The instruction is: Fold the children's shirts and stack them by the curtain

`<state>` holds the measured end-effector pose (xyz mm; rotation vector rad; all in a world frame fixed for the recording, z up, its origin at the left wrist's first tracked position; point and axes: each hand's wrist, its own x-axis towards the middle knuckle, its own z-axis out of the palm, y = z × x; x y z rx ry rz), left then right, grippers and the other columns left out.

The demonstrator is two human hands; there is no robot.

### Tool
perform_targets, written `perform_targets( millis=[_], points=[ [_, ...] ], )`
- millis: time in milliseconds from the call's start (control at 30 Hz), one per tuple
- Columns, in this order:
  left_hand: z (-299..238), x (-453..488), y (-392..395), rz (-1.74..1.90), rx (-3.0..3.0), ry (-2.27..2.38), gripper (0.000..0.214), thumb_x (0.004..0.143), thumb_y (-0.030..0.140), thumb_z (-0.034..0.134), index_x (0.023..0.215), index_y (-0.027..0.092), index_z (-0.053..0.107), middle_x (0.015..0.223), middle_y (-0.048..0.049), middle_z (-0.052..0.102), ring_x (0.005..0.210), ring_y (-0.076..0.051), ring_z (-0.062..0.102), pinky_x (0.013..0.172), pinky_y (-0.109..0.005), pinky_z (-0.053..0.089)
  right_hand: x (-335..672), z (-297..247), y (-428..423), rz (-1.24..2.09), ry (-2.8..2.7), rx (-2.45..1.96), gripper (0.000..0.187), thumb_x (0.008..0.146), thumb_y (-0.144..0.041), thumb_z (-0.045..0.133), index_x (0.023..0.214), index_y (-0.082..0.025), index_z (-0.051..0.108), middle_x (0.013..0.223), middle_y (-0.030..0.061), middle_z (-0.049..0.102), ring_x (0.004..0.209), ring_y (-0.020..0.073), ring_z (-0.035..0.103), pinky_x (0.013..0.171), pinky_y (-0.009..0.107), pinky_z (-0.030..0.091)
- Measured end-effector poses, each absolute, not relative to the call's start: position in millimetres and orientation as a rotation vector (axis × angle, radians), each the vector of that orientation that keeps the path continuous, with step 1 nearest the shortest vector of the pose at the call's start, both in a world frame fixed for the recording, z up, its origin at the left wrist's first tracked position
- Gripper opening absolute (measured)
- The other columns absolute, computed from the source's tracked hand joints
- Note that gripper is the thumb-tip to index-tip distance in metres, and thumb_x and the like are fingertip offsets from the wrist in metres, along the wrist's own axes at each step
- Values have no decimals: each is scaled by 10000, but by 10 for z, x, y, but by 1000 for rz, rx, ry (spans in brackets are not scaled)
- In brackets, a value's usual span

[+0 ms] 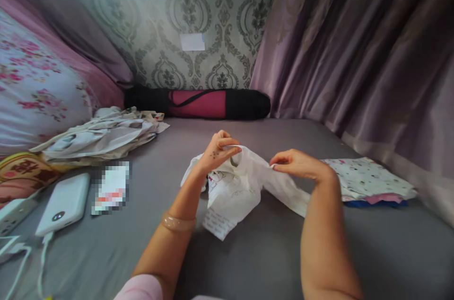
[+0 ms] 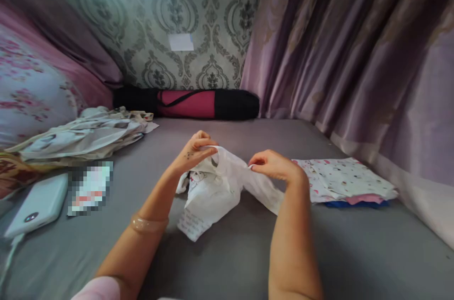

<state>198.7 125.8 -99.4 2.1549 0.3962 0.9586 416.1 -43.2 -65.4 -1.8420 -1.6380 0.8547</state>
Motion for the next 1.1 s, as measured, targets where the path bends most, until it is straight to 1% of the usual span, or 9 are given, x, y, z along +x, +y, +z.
perform_targets(
  millis=[100, 233, 400, 567, 633, 767, 867, 967, 1100],
  points=[
    [-1070, 2058, 1229, 884, 2161, 394, 176, 813, 390, 654, 808, 238, 742, 829, -28, 539, 858, -188, 525, 887, -366, 411, 4116, -764, -307, 851, -1673, -1837, 295, 762, -305, 650, 1030, -206, 723, 996, 48, 725, 905, 229, 656, 835, 356, 502],
    [-1079, 2060, 1247, 861, 2133, 405, 228, 827, 439, 630, 815, 242, 744, 836, -38, 569, 858, -196, 546, 866, -360, 428, 3978, -746, -168, 714, -1611, -1682, 406, 781, -349, 657, 1162, -211, 660, 1230, 72, 643, 1135, 239, 582, 1010, 390, 422],
    [-1084, 2056, 1241, 824, 2035, 483, 306, 834, 481, 605, 744, 213, 721, 800, -31, 559, 801, -181, 548, 772, -332, 450, 3828, -764, -6, 821, -1616, -1472, 359, 783, -354, 667, 1113, -212, 648, 1102, 42, 683, 1022, 201, 623, 921, 350, 477],
    [-1060, 2069, 1177, 721, 1774, 591, 385, 820, 537, 595, 680, 187, 674, 610, 3, 518, 591, -135, 494, 551, -273, 389, 3799, -845, 113, 668, -1603, -1581, 244, 793, -321, 645, 1002, -198, 663, 938, 19, 694, 842, 171, 625, 772, 296, 477],
    [-1059, 2050, 1203, 655, 1711, 591, 448, 842, 582, 536, 710, 181, 686, 626, -10, 582, 593, -142, 530, 525, -262, 373, 3836, -853, 115, 623, -1589, -1607, 202, 829, -345, 599, 939, -195, 678, 903, 15, 694, 829, 170, 617, 756, 287, 460],
    [-1116, 1952, 1381, 669, 1664, 646, 582, 898, 639, 361, 966, 191, 725, 942, -74, 718, 902, -221, 637, 662, -280, 452, 3945, -824, 38, 638, -1567, -1673, 281, 876, -423, 528, 852, -193, 687, 822, 3, 669, 759, 155, 580, 674, 261, 421],
    [-1194, 1854, 1532, 658, 1700, 674, 631, 907, 652, 309, 995, 190, 730, 997, -93, 725, 1009, -248, 629, 788, -322, 467, 4012, -804, -29, 646, -1534, -1735, 359, 875, -495, 511, 763, -188, 659, 691, -17, 590, 637, 129, 503, 573, 244, 359],
    [-1244, 1764, 1613, 646, 1756, 662, 568, 893, 640, 379, 995, 204, 729, 1006, -84, 724, 1011, -250, 628, 851, -336, 459, 4041, -794, -59, 685, -1477, -1744, 402, 852, -556, 521, 729, -187, 623, 636, -29, 526, 593, 119, 452, 540, 238, 327],
    [-1254, 1666, 1651, 658, 1816, 626, 425, 790, 551, 631, 1034, 209, 696, 1076, -74, 691, 1028, -235, 609, 887, -334, 451, 4043, -779, -60, 687, -1424, -1745, 431, 816, -599, 549, 767, -180, 633, 670, -10, 547, 620, 132, 473, 554, 241, 356]
  ],
)
